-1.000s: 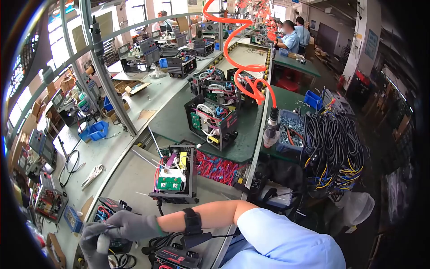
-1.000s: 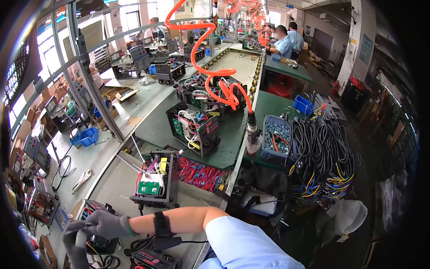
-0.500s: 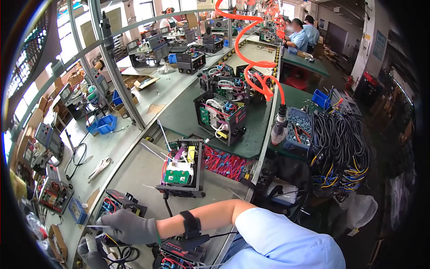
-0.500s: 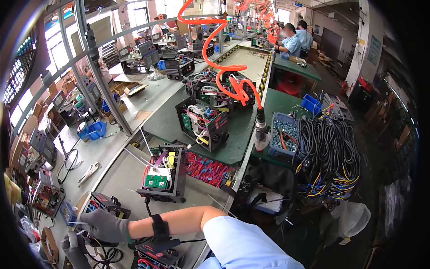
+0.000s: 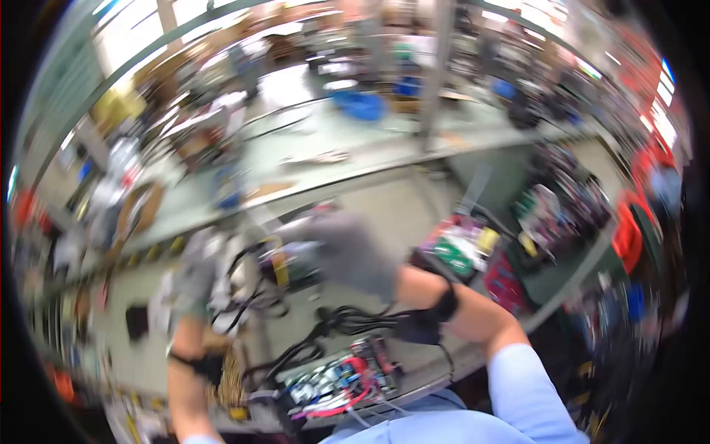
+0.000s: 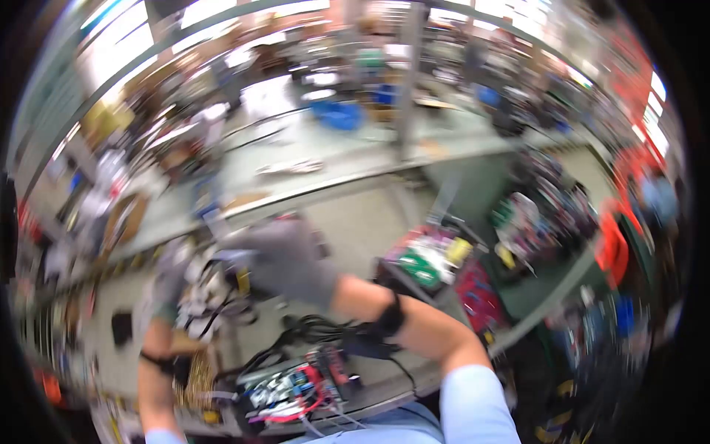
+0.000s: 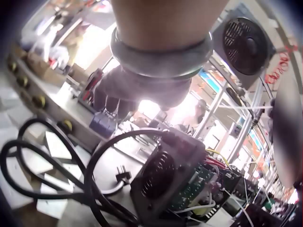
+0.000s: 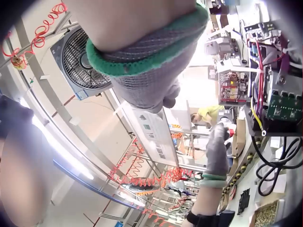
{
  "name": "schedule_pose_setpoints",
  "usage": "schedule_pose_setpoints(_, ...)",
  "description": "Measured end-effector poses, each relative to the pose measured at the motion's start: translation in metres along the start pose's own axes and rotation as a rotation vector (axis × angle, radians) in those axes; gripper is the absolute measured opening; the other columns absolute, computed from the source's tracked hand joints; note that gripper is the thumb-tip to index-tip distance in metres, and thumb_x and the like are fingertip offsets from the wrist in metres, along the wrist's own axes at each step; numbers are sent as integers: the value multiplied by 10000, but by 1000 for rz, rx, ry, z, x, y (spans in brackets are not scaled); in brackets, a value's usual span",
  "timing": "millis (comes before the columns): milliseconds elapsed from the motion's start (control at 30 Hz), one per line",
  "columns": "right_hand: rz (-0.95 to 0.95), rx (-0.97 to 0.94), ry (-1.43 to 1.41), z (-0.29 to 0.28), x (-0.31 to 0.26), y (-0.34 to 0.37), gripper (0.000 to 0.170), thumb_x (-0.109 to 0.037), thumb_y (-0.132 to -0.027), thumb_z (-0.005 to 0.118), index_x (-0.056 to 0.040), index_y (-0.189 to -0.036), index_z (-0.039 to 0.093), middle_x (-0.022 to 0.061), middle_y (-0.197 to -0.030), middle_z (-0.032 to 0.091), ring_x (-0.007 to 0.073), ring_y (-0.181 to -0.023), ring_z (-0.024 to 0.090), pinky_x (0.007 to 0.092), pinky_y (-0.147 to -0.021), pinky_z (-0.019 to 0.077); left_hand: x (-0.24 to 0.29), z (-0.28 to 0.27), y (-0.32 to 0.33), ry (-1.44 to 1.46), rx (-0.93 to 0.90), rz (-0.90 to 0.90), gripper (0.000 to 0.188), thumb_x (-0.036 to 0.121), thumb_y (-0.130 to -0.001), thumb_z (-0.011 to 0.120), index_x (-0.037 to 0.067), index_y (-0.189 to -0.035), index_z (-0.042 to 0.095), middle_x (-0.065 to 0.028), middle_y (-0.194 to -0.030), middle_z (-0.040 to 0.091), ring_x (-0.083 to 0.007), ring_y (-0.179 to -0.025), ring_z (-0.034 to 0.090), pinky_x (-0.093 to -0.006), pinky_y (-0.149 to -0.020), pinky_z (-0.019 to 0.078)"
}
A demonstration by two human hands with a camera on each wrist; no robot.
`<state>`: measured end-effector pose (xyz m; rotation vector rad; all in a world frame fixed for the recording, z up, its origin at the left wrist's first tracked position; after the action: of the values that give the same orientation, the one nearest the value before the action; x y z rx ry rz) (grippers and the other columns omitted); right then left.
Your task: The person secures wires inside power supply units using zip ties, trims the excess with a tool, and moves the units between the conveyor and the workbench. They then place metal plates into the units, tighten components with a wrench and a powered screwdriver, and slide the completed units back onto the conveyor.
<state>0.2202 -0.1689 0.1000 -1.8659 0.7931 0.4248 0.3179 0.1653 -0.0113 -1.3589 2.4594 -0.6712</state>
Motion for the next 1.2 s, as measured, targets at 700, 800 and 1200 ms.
schedule_pose_setpoints(700, -359, -407, 378, 81, 20, 16, 225, -143, -825, 670, -120, -1048, 689, 33, -882, 680, 184, -684, 659, 317, -530, 497, 55, 19, -21, 1146, -559, -800, 476, 466, -1003, 473, 37, -934, 669, -85, -833, 650, -168, -738, 581, -293, -750, 467)
schedule_pose_setpoints(800, -436, -414, 473, 92, 38, 20, 203, -141, -857, 617, -134, -1044, 695, 7, -853, 666, 157, -655, 642, 297, -512, 483, 66, 15, -24, 1425, -545, -1067, 531, 558, -973, 491, 66, -887, 672, -33, -814, 646, -135, -709, 563, -260, -723, 449)
schedule_pose_setpoints(1200, -157, -297, 296, 96, 50, -14, 245, -63, -759, 668, -106, -995, 718, 97, -768, 634, 287, -642, 630, 384, -566, 503, 96, -20, -36, 235, 193, -20, 167, 171, -828, 713, 40, -882, 624, -99, -813, 662, -283, -741, 657, -353, -651, 512)
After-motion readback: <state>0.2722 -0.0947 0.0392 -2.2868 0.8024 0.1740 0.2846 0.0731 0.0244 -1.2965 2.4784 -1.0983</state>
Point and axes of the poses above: each hand's wrist, its own y-axis away from the middle knuckle, its own z-axis out of the palm, x = y × z, the point moved 2 cm from there along -y, towards the middle knuckle
